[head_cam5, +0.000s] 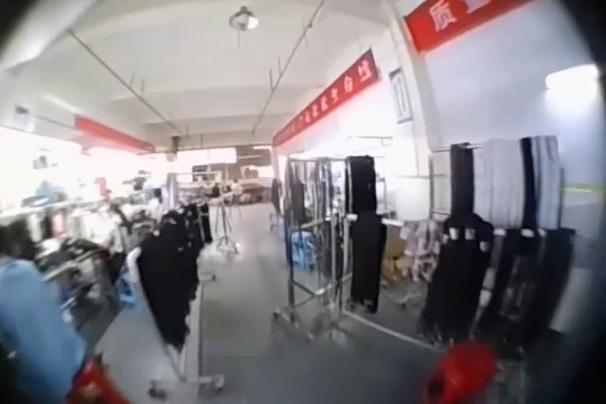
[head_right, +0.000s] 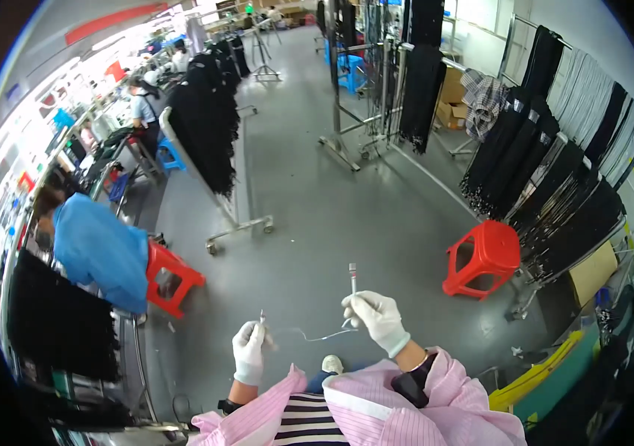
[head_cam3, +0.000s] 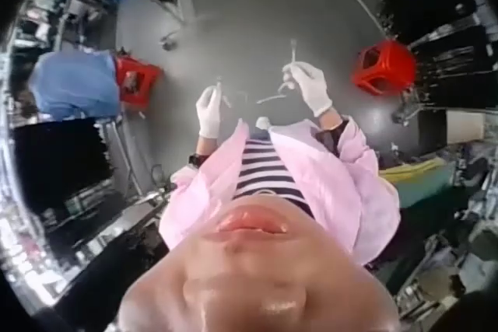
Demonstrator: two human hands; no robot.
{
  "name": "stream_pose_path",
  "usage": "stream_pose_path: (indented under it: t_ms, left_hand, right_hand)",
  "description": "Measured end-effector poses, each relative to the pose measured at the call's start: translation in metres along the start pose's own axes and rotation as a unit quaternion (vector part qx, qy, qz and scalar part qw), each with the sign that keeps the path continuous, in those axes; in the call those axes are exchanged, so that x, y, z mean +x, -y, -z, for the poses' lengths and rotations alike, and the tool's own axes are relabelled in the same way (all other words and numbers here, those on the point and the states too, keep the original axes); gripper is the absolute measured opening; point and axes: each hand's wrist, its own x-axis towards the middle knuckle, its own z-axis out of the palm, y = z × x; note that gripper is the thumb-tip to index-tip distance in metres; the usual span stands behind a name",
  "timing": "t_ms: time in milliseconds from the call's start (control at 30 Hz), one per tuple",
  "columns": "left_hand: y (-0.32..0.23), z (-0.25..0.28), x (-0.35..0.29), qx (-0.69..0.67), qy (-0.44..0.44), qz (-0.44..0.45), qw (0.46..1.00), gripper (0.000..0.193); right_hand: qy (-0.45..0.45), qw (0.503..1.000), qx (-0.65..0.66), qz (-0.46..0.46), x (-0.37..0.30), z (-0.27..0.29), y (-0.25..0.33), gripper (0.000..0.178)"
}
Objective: The person picks up a cable, walks to a testing machine, and plugs both ends into the device. After unplugging the cable, they use pliers to cut the connectors off the ends before returning to the machine to test another cable.
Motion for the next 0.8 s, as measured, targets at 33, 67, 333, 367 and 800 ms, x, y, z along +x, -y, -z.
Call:
stream_pose_path:
  t_ms: [33, 67, 333, 367, 800]
  left_hand:
    - [-0.006, -0.018, 0.037, -0.005, 0.003, -0.043, 0.999, 0.014]
    - [-0.011, -0.032, 0.08, -0.011, 0.01, -0.094, 0.995, 0.015]
    - [-0.033, -0.116, 0.368, 0.008, 0.03, 0.045, 0.998, 0.018]
    - [-0.039, -0.131, 0.405, 0.008, 0.034, 0.045, 0.998, 0.018]
    - [-0.096, -0.173, 0.845, -0.043, -0.095, 0.013, 0.994, 0.02]
  right_hand:
    - [-0.028, 0.999, -0.023, 0.019, 0.026, 0.008, 0.013, 0.022]
    - [-0.057, 0.996, -0.045, 0.046, 0.061, 0.016, 0.019, 0.022]
    - [-0.044, 0.978, 0.201, 0.025, 0.34, 0.106, 0.024, 0.02]
    - [-0.047, 0.978, 0.201, 0.028, 0.386, 0.112, 0.035, 0.02]
    - [0.114, 0.992, -0.039, -0.023, 0.915, 0.018, 0.126, 0.02]
